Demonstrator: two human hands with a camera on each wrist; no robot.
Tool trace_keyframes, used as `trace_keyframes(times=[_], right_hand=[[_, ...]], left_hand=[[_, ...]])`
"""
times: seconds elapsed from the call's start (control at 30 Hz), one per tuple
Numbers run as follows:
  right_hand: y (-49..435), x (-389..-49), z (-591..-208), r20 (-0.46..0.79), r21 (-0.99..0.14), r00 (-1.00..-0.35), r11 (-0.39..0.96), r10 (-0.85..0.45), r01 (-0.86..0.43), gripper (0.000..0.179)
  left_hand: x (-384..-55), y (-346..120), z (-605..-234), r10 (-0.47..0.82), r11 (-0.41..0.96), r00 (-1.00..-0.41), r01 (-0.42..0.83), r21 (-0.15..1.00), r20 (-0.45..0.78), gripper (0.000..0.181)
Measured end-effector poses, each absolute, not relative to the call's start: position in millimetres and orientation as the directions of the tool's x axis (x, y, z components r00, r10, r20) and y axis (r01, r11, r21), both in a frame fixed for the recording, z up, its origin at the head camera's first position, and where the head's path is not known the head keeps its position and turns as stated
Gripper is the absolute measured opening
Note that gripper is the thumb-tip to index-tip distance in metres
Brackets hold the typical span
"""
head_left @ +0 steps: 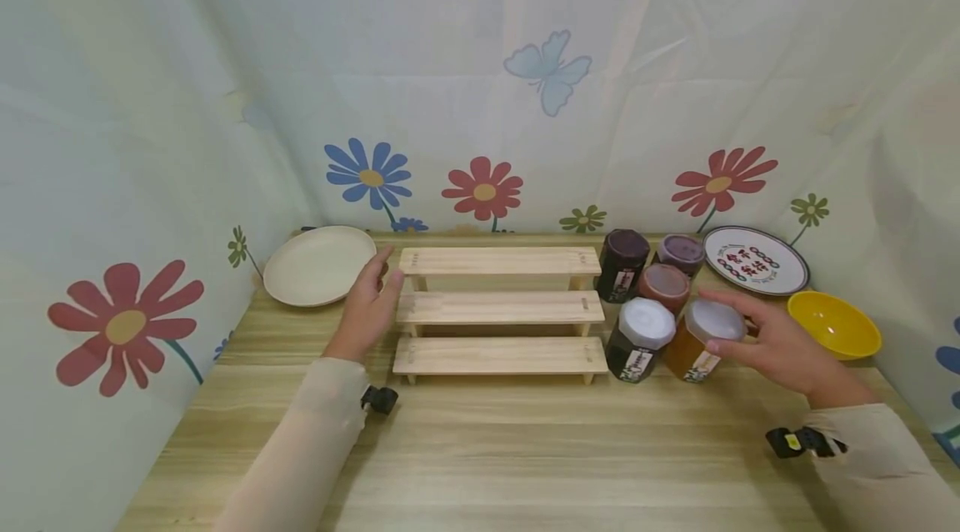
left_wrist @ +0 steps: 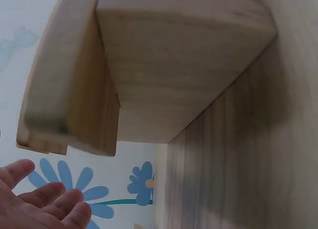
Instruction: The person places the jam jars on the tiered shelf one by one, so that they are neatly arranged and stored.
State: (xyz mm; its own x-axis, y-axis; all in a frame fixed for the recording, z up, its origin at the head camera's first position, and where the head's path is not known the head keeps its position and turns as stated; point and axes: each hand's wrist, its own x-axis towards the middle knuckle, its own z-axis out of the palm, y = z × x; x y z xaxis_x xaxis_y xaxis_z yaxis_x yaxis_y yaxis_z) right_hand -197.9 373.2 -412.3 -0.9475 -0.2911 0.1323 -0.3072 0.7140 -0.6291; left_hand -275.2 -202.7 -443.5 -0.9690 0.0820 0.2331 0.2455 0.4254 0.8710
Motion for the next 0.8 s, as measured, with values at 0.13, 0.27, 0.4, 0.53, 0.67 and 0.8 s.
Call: trace_keyframes(times=[0.13, 0.27, 0.4, 0.53, 0.67, 0.8], right_hand=[[372.8, -197.0, -412.9, 0.157, -0.628, -0.943, 0.707, -0.294, -0.325, 0.067], [371.6, -197.0, -413.3, 0.165, -0.629, -0.942, 0.704, -0.292, -0.328, 0.065], [371.0, -197.4, -413.2, 0.149, -0.625, -0.947, 0.715, -0.285, -0.313, 0.065], [371.1, -197.4, -413.7, 0.141, -0.623, -0.95, 0.721, -0.278, -0.304, 0.066], [370.9, -197.4, -414.7, 0.147, -0.627, -0.951, 0.718, -0.271, -0.301, 0.066], [369.9, -196.5, -415.2, 0.153, -0.631, -0.954, 0.717, -0.257, -0.295, 0.066]], left_hand=[[-279.7, -199.0, -445.1, 0.061, 0.391, -0.974, 0.224, 0.893, 0.218, 0.061], [-282.4, -196.0, -446.3, 0.044, 0.374, -0.978, 0.205, 0.905, 0.203, 0.061], [-286.0, -192.8, -447.6, 0.033, 0.373, -0.977, 0.208, 0.904, 0.212, 0.059], [-288.7, -189.1, -448.0, 0.027, 0.362, -0.976, 0.213, 0.908, 0.218, 0.058], [-290.3, -185.9, -447.8, 0.029, 0.333, -0.976, 0.214, 0.918, 0.216, 0.057], [-291.3, -183.8, -448.0, 0.028, 0.328, -0.976, 0.215, 0.92, 0.218, 0.056]])
